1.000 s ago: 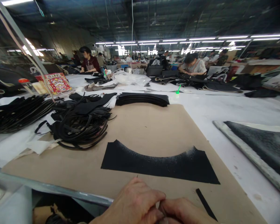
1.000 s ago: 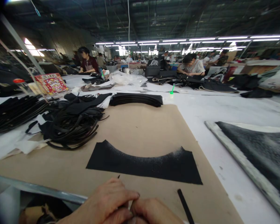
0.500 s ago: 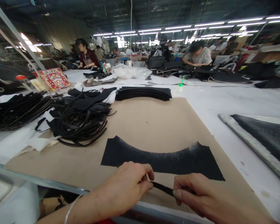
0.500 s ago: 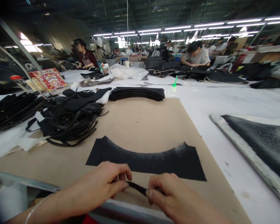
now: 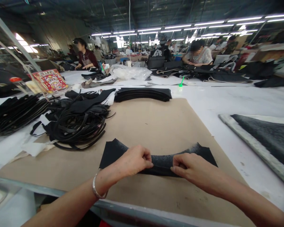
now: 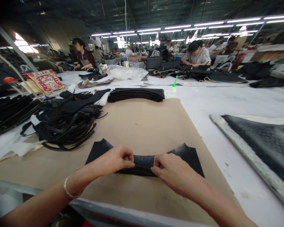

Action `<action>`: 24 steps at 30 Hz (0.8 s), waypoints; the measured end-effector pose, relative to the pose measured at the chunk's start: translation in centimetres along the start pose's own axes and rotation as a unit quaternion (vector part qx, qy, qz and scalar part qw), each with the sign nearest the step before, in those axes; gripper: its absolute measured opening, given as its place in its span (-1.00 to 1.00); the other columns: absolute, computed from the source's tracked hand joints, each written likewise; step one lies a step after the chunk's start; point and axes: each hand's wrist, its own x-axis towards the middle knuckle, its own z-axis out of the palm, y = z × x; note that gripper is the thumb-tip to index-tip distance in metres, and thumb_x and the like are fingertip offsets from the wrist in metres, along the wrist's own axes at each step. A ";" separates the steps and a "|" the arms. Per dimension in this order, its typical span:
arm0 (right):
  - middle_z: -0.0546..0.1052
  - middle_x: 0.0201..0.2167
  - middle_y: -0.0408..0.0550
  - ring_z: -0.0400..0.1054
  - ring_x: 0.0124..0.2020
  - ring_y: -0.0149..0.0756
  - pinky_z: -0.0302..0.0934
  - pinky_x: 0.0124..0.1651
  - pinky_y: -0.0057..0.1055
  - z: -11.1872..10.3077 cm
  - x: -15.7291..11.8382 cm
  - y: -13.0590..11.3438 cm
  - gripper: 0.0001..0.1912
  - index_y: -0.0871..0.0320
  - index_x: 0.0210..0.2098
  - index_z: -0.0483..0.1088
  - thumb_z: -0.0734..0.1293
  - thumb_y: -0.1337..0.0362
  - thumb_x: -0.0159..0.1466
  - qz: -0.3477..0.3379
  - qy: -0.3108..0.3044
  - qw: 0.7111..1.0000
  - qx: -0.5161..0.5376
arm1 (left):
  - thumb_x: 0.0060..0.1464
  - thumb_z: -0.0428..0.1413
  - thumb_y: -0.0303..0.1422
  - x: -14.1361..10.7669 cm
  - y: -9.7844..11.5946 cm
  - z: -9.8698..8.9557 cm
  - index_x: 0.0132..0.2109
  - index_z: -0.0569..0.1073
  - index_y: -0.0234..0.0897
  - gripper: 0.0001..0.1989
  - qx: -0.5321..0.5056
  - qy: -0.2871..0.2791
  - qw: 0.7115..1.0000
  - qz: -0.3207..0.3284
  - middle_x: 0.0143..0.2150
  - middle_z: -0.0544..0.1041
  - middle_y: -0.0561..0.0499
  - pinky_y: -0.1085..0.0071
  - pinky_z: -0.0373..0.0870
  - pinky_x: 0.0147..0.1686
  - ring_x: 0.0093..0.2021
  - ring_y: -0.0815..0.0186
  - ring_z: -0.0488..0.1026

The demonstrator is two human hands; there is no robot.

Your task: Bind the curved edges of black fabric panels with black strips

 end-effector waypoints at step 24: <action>0.53 -0.42 0.02 0.42 -0.37 -0.15 -0.05 -0.43 -0.39 2.1 3.5 0.0 -0.75 0.13 -0.44 0.42 0.17 0.24 0.27 0.033 0.060 0.992 -0.102 | -0.12 0.16 -0.36 2.1 -0.6 1.0 -0.38 0.57 -0.24 -0.88 0.065 0.087 0.990 -0.086 -0.48 0.53 0.04 0.46 0.14 -0.47 -0.44 0.31 0.40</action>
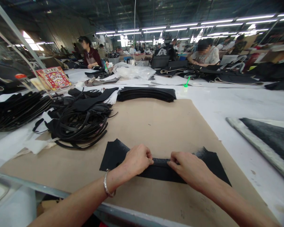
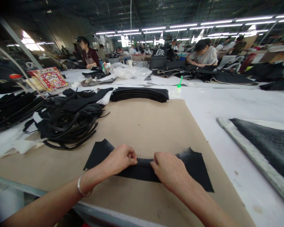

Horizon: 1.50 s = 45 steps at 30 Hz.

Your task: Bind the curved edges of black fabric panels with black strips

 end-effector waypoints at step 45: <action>0.55 -0.36 0.05 0.48 -0.28 -0.04 0.14 -0.38 -0.34 1.5 -0.2 -0.3 -0.84 0.16 -0.24 0.37 0.26 0.19 0.31 0.013 0.030 0.998 -0.059 | -0.01 0.12 -0.43 -0.3 0.3 1.0 -0.28 0.46 -0.27 -0.90 0.033 0.042 0.999 -0.009 -0.43 0.51 0.04 0.45 0.13 -0.44 -0.38 0.31 0.43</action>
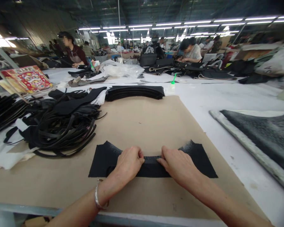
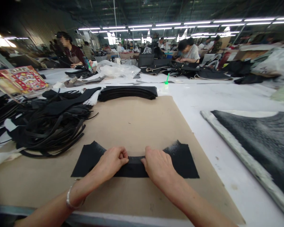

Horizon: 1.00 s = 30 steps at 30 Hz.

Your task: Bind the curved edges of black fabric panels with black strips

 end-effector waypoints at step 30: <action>0.51 -0.45 -0.13 0.36 -0.39 -0.30 -0.04 -0.43 -0.45 -1.5 1.0 9.0 -0.86 0.12 -0.43 0.43 0.33 0.19 0.18 -0.001 -0.017 0.990 0.137 | 0.02 -0.05 -0.68 -2.9 -0.6 5.3 0.30 0.18 -0.17 -0.31 0.326 0.088 0.879 0.337 -0.04 0.45 -0.06 0.25 0.44 -0.08 -0.10 0.18 0.39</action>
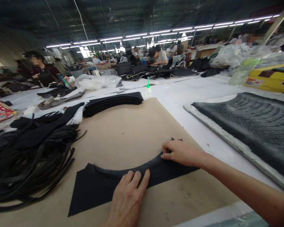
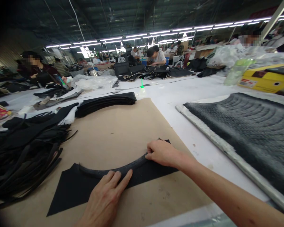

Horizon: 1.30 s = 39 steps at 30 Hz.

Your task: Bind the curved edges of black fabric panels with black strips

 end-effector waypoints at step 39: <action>0.49 -0.46 -0.14 0.34 -0.47 -0.39 0.01 -0.43 -0.48 1.2 0.2 4.7 -0.92 0.17 -0.38 0.39 0.28 0.32 0.22 0.091 0.106 0.987 0.080 | 0.03 -0.04 -0.62 0.7 0.8 0.8 0.28 0.21 0.02 -0.30 0.010 0.017 0.999 -0.035 0.02 0.44 -0.05 0.30 0.28 0.01 0.03 0.18 0.34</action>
